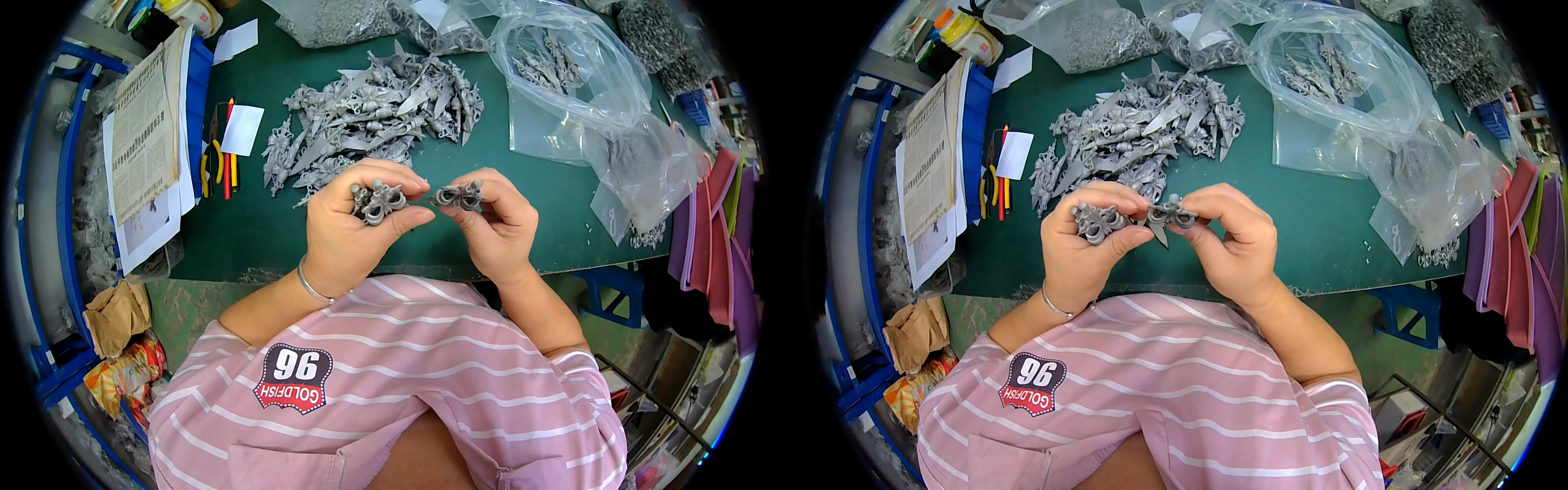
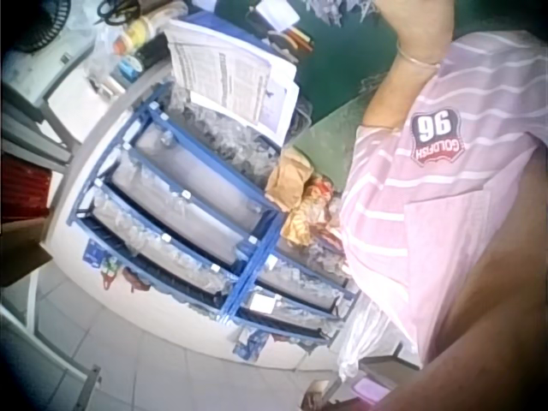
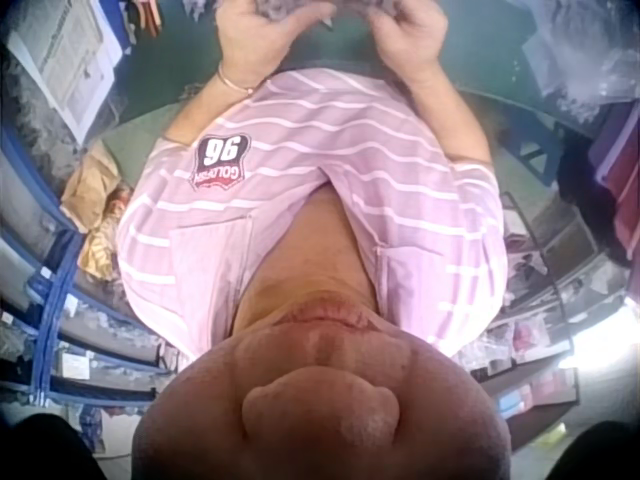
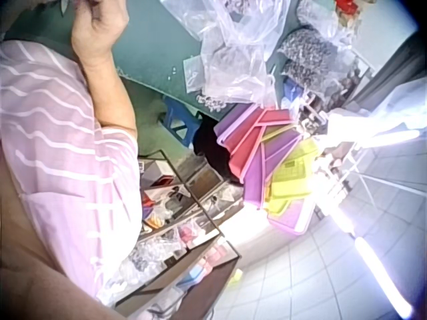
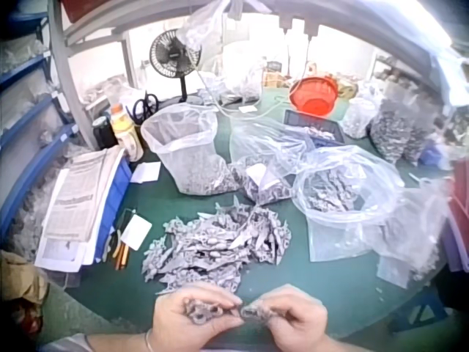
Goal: The person cleans individual plastic parts from a pile on a table by hand, picking each one up and removing excess material before placing it aside.
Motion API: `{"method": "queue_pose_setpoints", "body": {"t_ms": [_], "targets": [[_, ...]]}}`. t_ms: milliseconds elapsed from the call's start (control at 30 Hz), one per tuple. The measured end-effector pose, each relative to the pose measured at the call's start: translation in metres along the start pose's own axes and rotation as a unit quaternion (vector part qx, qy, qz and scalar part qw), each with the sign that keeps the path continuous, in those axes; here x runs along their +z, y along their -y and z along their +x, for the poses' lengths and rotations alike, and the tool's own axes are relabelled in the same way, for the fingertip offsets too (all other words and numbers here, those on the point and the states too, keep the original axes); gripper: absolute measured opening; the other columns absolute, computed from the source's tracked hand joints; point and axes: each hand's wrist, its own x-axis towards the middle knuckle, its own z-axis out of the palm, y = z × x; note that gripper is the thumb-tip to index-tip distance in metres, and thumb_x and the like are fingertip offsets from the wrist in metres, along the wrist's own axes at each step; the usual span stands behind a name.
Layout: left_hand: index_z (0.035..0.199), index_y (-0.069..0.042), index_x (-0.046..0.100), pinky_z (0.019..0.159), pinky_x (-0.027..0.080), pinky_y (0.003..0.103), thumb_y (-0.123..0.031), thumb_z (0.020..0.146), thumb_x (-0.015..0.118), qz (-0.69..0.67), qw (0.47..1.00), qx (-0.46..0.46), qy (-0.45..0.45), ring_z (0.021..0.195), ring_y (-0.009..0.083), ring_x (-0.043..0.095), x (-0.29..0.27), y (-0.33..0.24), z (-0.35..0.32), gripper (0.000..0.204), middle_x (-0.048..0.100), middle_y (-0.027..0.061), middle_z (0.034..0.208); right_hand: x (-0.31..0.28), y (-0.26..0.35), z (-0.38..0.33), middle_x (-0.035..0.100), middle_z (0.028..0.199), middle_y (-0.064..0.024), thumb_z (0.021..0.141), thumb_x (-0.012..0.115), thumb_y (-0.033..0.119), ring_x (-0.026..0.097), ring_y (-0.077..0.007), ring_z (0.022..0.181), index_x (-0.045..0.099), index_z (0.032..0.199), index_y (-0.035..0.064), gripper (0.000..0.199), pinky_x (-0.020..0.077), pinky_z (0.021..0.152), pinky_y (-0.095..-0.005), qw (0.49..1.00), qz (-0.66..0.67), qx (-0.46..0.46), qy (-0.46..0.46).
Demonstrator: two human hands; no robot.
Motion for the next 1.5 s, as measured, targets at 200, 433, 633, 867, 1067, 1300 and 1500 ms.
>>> {"method": "queue_pose_setpoints", "body": {"t_ms": [200, 433, 633, 867, 1067, 1300, 1500], "targets": [[0.088, 0.001, 0.058, 0.056, 0.049, 0.02, -0.002, 0.074, 0.071, -0.067, 0.967, -0.236, -0.066, 0.068, 0.0085, 0.058, 0.003, -0.014, 0.003, 0.02, 0.064, 0.0077, 0.085, -0.003, 0.007, 0.001, 0.059, 0.076, -0.0047, 0.071, 0.068, -0.004, 0.058, -0.0105, 0.07, 0.058, 0.086, -0.0016, 0.018, 0.0472, 0.06, -0.023, 0.933, 0.238, 0.267, 0.038], [0.091, 0.001, 0.054, 0.054, 0.047, 0.022, 0.003, 0.074, 0.067, -0.074, 0.952, -0.286, -0.078, 0.065, 0.012, 0.057, 0.001, -0.011, 0.003, 0.021, 0.061, 0.009, 0.084, -0.005, 0.012, 0.005, 0.059, 0.071, -0.0042, 0.073, 0.069, 0.0, 0.058, -0.0094, 0.059, 0.056, 0.086, 0.0002, 0.018, 0.0476, 0.054, -0.0206, 0.898, 0.268, 0.344, 0.058], [0.088, -0.001, 0.058, 0.05, 0.045, 0.018, -0.003, 0.073, 0.071, -0.095, 0.949, -0.285, -0.096, 0.059, 0.0067, 0.056, 0.003, -0.01, 0.004, 0.02, 0.062, 0.0036, 0.079, -0.003, 0.018, 0.008, 0.06, 0.07, -0.0048, 0.073, 0.069, 0.0, 0.058, -0.0105, 0.057, 0.057, 0.086, -0.0006, 0.017, 0.048, 0.052, -0.0213, 0.882, 0.29, 0.367, 0.049], [0.089, -0.001, 0.058, 0.05, 0.045, 0.018, -0.005, 0.074, 0.071, -0.094, 0.951, -0.279, -0.095, 0.057, 0.0067, 0.055, 0.003, -0.008, 0.004, 0.02, 0.061, 0.0042, 0.077, -0.003, 0.016, 0.006, 0.06, 0.072, -0.0047, 0.074, 0.068, -0.001, 0.058, -0.0101, 0.06, 0.057, 0.088, -0.001, 0.018, 0.0474, 0.051, -0.0213, 0.905, 0.254, 0.337, 0.052], [0.09, -0.001, 0.058, 0.049, 0.043, 0.018, -0.011, 0.076, 0.071, -0.135, 0.942, -0.292, -0.095, 0.056, 0.0077, 0.055, 0.0, -0.007, 0.003, 0.021, 0.061, 0.0055, 0.075, 0.001, 0.02, 0.012, 0.059, 0.075, -0.0076, 0.07, 0.067, -0.005, 0.057, -0.0134, 0.061, 0.063, 0.089, 0.0019, 0.021, 0.0445, 0.05, -0.023, 0.982, -0.178, -0.036, 0.05], [0.091, 0.0, 0.056, 0.051, 0.046, 0.023, -0.011, 0.08, 0.067, -0.247, 0.911, -0.321, -0.084, 0.062, 0.0127, 0.058, 0.0, -0.016, 0.007, 0.019, 0.062, 0.0092, 0.078, -0.004, 0.01, 0.013, 0.059, 0.081, -0.0097, 0.066, 0.067, -0.008, 0.059, -0.0171, 0.064, 0.065, 0.088, 0.0023, 0.024, 0.0474, 0.053, -0.0259, 0.953, -0.259, -0.158, -0.008], [0.092, -0.001, 0.054, 0.057, 0.049, 0.027, -0.007, 0.078, 0.066, -0.237, 0.909, -0.335, -0.075, 0.071, 0.0165, 0.06, -0.001, -0.013, 0.004, 0.019, 0.061, 0.0116, 0.085, -0.004, 0.007, 0.016, 0.056, 0.102, -0.015, 0.07, 0.064, -0.01, 0.06, -0.0189, 0.082, 0.062, 0.088, -0.0016, 0.02, 0.051, 0.066, -0.0252, 0.963, -0.211, -0.156, -0.066]]}}
